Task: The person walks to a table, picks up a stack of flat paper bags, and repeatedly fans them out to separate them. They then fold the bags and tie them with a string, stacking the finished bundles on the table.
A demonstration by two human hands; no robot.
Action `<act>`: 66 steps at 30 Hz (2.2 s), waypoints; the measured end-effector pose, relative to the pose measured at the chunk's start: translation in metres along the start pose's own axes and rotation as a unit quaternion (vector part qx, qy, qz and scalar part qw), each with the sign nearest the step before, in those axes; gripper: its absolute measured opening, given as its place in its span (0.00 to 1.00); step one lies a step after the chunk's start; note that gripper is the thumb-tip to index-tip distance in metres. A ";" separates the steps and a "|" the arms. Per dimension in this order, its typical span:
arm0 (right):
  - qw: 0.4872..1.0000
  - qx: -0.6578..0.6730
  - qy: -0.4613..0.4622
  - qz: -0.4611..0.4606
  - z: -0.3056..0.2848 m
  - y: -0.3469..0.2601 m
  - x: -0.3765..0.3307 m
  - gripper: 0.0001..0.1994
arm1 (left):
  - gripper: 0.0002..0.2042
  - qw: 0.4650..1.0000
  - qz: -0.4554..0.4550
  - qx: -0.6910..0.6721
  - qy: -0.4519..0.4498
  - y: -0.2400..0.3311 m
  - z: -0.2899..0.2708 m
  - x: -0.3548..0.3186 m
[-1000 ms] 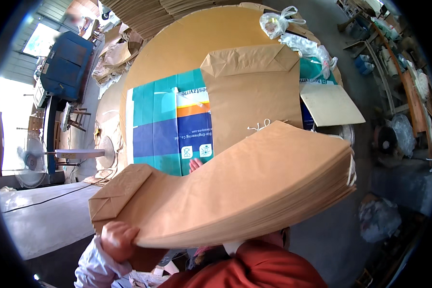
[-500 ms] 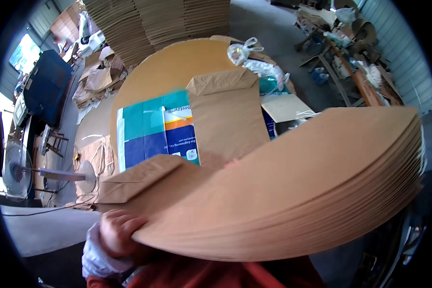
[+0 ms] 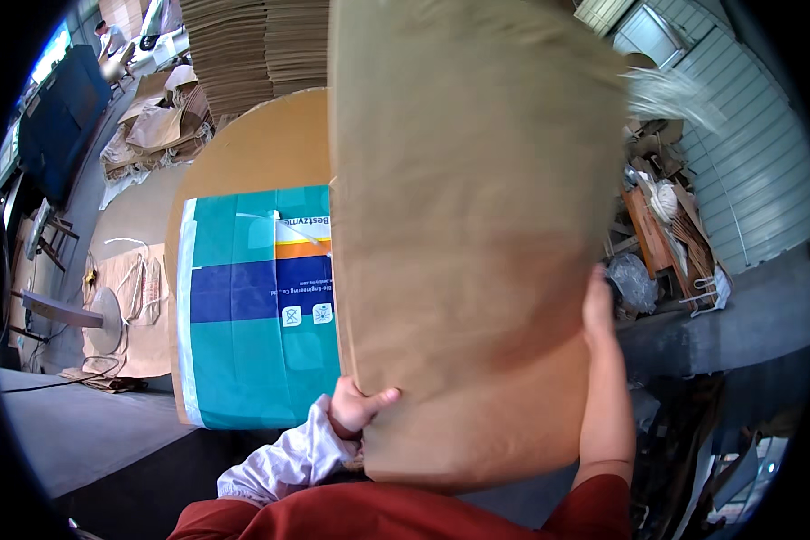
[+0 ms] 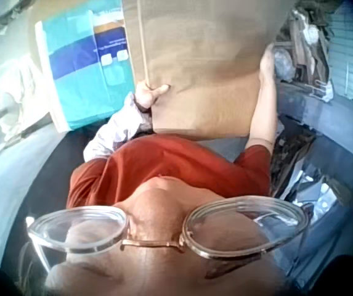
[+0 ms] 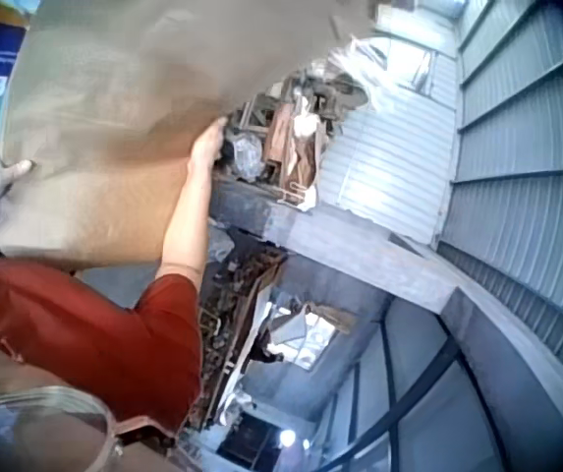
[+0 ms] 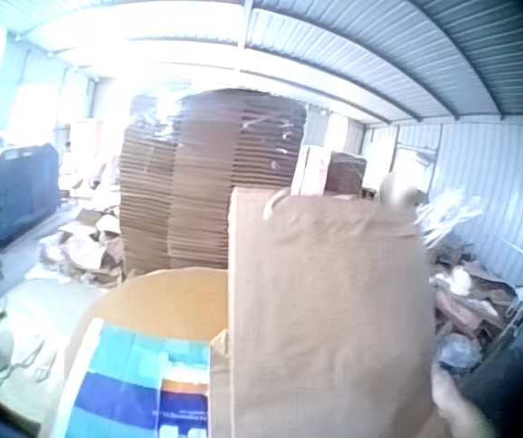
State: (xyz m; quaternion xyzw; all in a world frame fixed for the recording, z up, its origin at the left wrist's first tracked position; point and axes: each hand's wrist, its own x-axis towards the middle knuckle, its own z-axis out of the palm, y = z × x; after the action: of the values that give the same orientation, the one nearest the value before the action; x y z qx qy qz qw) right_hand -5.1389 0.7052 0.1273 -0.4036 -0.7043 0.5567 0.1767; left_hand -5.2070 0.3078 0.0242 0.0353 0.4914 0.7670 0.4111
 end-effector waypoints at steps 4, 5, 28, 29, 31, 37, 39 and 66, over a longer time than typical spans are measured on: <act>0.955 -0.284 -0.091 -0.006 0.072 0.118 0.075 0.28 | 0.15 0.988 -0.101 -0.091 0.066 -0.061 -0.078 0.088; 0.935 -0.336 -0.115 0.023 0.080 0.163 0.103 0.27 | 0.16 0.990 -0.107 -0.048 0.073 -0.086 -0.100 0.127; 0.886 0.095 -0.336 0.305 0.095 0.258 0.104 0.33 | 0.13 0.914 -0.274 -0.159 0.253 -0.118 -0.158 0.164; 0.885 0.080 -0.332 0.316 0.089 0.268 0.093 0.33 | 0.13 0.911 -0.278 -0.162 0.259 -0.121 -0.157 0.164; 0.882 0.078 -0.314 0.343 0.073 0.284 0.065 0.32 | 0.14 0.908 -0.281 -0.162 0.263 -0.125 -0.156 0.160; 0.893 0.131 -0.196 0.385 0.049 0.324 0.024 0.33 | 0.16 0.905 -0.286 -0.151 0.278 -0.134 -0.156 0.149; 0.885 0.149 -0.200 0.393 0.044 0.326 0.024 0.34 | 0.17 0.903 -0.290 -0.149 0.280 -0.139 -0.154 0.143; 0.826 -0.344 -0.423 -0.140 0.149 0.089 0.136 0.25 | 0.37 0.851 -0.398 0.343 -0.018 0.010 -0.085 0.246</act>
State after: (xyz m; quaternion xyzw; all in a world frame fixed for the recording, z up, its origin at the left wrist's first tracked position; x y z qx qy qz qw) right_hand -5.2929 0.7191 -0.0302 -0.0603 -0.9048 0.3636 -0.2132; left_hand -5.4140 0.4080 -0.0973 -0.0109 0.6880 0.3194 0.6516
